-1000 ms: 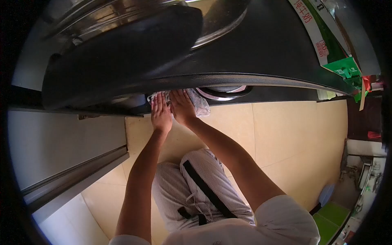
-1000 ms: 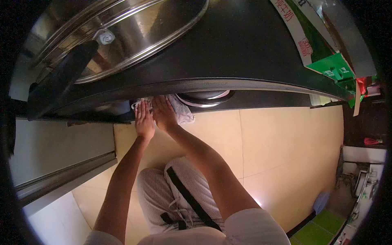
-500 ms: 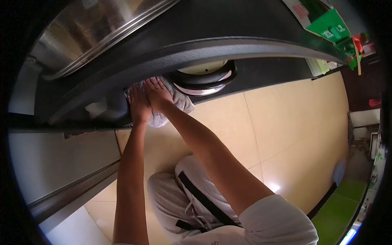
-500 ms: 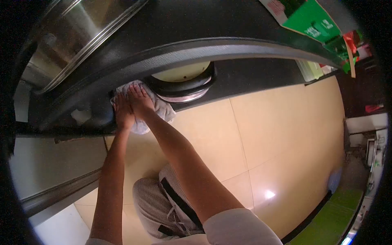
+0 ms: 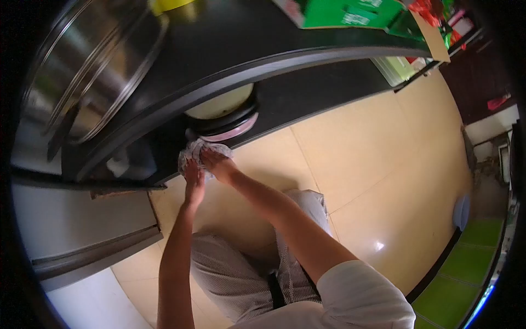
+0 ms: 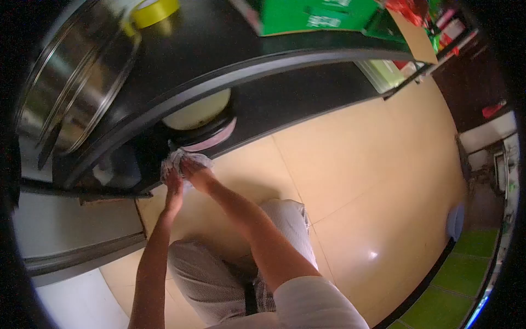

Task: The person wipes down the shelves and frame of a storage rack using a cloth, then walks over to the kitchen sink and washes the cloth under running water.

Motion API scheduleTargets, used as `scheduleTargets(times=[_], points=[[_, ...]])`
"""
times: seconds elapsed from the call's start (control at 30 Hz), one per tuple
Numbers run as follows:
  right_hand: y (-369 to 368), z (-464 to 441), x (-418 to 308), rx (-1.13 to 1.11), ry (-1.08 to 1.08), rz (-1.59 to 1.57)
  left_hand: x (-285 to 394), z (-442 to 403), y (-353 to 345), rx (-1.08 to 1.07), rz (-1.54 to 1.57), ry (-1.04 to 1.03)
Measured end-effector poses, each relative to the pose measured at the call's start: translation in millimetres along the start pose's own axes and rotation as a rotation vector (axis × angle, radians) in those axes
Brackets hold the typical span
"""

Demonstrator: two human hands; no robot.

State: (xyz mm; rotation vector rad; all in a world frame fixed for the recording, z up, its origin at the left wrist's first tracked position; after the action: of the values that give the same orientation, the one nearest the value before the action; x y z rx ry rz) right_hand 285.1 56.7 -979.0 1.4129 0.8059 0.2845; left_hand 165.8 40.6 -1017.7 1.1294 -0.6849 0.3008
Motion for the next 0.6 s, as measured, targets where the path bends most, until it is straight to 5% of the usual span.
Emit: scheduleTargets(times=[0.13, 0.2, 0.33, 0.4, 0.43, 0.5, 0.6], points=[[41.4, 77.4, 49.4, 0.132, 0.228, 0.148, 98.0, 9.8, -74.0, -0.006, 0.183, 0.236], [52.2, 108.1, 89.7, 0.16, 0.24, 0.154, 140.0, -1.6, -107.9, 0.071, 0.179, 0.145], [127.3, 169.8, 184.9, 0.2, -0.059, 0.54, 262.9, -54.8, -140.6, 0.159, 0.067, -0.142], [144.6, 184.5, 241.7, 0.216, -0.38, 0.35, 306.5, -86.1, -139.1, 0.138, -0.177, -0.241], [151.7, 183.2, 256.4, 0.228, -0.318, 0.344, 320.3, -101.2, -128.8, 0.162, -0.229, -0.312], [147.8, 166.3, 275.8, 0.027, -0.453, -0.042, 315.0, -149.5, -119.8, 0.206, -0.286, -0.329], [137.2, 153.0, 275.5, -0.068, -0.606, 0.096, 292.5, -208.5, -110.6, 0.253, -0.283, -0.195]])
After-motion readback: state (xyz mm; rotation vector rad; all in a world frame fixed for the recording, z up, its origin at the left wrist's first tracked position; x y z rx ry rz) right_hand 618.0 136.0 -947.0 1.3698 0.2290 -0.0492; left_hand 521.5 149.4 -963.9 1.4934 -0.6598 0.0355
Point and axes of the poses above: each hand's wrist, its own z-axis away from the middle knuckle, its own y-axis out of the back of the hand, x = y × z, the point moved 7 cm from there along -z, towards the middle knuckle, and after that the axes turned 14 degrees about -x, right-handed, at the moved point
